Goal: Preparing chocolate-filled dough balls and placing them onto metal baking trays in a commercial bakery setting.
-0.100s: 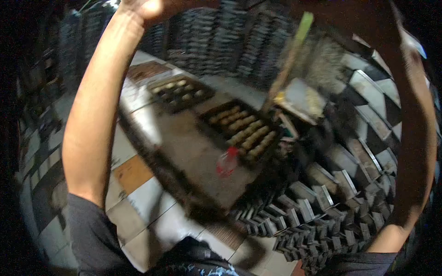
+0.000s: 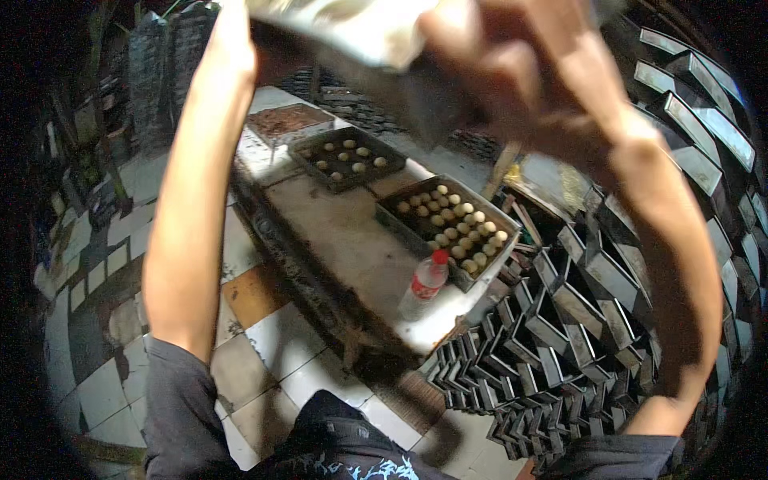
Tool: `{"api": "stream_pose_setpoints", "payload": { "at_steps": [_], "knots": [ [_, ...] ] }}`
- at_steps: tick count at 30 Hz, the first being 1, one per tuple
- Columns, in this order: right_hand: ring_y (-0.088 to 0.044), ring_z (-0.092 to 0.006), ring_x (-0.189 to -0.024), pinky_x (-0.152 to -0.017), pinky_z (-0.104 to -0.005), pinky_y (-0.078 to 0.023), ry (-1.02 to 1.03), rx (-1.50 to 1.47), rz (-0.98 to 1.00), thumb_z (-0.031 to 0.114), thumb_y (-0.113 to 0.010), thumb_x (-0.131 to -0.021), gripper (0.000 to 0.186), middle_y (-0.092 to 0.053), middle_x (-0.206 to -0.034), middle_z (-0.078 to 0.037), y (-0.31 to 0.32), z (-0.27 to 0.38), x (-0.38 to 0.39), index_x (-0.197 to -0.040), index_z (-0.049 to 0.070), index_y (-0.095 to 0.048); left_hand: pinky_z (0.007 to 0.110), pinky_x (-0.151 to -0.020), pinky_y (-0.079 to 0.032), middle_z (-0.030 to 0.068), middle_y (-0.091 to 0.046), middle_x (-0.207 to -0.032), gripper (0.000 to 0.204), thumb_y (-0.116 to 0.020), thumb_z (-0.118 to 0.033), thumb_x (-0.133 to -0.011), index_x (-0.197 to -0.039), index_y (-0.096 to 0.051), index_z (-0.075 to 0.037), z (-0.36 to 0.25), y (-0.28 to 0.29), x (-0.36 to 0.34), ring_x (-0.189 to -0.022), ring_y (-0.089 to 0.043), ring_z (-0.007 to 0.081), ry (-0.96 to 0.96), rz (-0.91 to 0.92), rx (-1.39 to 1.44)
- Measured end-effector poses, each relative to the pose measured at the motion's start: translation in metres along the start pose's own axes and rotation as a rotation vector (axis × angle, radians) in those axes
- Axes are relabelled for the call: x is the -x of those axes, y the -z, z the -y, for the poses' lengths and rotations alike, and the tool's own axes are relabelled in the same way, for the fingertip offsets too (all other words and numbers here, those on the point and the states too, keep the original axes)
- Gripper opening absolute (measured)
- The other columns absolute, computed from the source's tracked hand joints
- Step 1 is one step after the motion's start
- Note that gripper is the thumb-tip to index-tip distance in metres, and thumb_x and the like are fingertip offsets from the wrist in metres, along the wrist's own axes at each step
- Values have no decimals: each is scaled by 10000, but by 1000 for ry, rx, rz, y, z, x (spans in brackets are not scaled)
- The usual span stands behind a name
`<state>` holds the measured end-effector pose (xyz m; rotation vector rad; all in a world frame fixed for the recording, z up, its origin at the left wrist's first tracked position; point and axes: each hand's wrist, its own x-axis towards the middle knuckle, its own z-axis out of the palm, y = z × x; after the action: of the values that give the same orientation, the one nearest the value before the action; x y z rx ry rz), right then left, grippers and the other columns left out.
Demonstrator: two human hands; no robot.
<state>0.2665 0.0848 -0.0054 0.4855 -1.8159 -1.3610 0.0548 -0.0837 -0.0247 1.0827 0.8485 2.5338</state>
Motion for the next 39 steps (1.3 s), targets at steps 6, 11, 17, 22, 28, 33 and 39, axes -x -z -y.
{"api": "stream_pose_setpoints", "payload": {
  "at_steps": [6, 11, 17, 22, 28, 33, 39],
  "knots": [
    [-514, -142, -840, -765, -300, -446, 300, -237, -334, 199, -550, -740, 207, -497, -854, 6, -75, 133, -109, -932, 151, -491, 516, -893, -404, 161, -508, -1159, 587, -520, -255, -650, -1201, -443, -70, 59, 192, 32, -1053, -499, 325, 266, -304, 248],
    [-470, -200, -1021, -934, -402, -367, -60, -550, -137, 387, -563, -788, 453, -495, -1042, -53, -119, 243, -144, -1144, 131, -449, 407, -849, -446, 117, -558, -1071, 461, -511, -254, -706, -1105, -505, -24, 68, 338, 2, -976, -539, 262, 287, -393, 150],
    [-332, -338, -1226, -1010, -439, -291, -1669, -1342, -392, 651, -515, -750, 957, -307, -1327, -216, -201, 352, -136, -1366, 6, -168, 378, -872, -423, 136, -544, -1056, 497, -487, -224, -709, -1147, -459, 10, 57, 452, -54, -977, -527, 281, 265, -266, 167],
    [-366, -253, -1226, -947, -341, -369, -2026, -1892, -611, 569, -497, -825, 834, -295, -1364, -151, -299, 390, -146, -1395, 80, -135, 368, -852, -432, 148, -543, -1057, 492, -496, -238, -713, -1134, -469, 15, 113, 493, -122, -961, -536, 280, 469, -127, 214],
    [-536, -133, -799, -740, -320, -484, -2445, -1435, -946, 233, -631, -813, 800, -514, -990, -73, -414, 327, -162, -1379, -5, -118, 326, -619, -504, 105, -579, -792, 309, -517, -238, -716, -926, -527, -10, 228, 497, -318, -687, -589, 225, 718, 26, 50],
    [-552, -161, -740, -630, -285, -497, -2826, -1157, -614, 154, -615, -732, 699, -517, -890, -86, -530, 359, -98, -1280, -43, -229, 339, -470, -484, 50, -479, -620, 199, -540, -208, -679, -784, -489, -46, 393, 510, -410, -489, -515, 201, 967, 77, -187],
    [-469, -304, -1009, -893, -378, -386, -2792, -149, 547, 337, -609, -689, 656, -443, -1114, -187, -561, 432, -33, -1183, -79, -493, 371, -638, -393, 74, -432, -680, 58, -446, -41, -685, -729, -479, -24, 554, 583, -368, -662, -445, 217, 704, 282, -580]
  ]
}}
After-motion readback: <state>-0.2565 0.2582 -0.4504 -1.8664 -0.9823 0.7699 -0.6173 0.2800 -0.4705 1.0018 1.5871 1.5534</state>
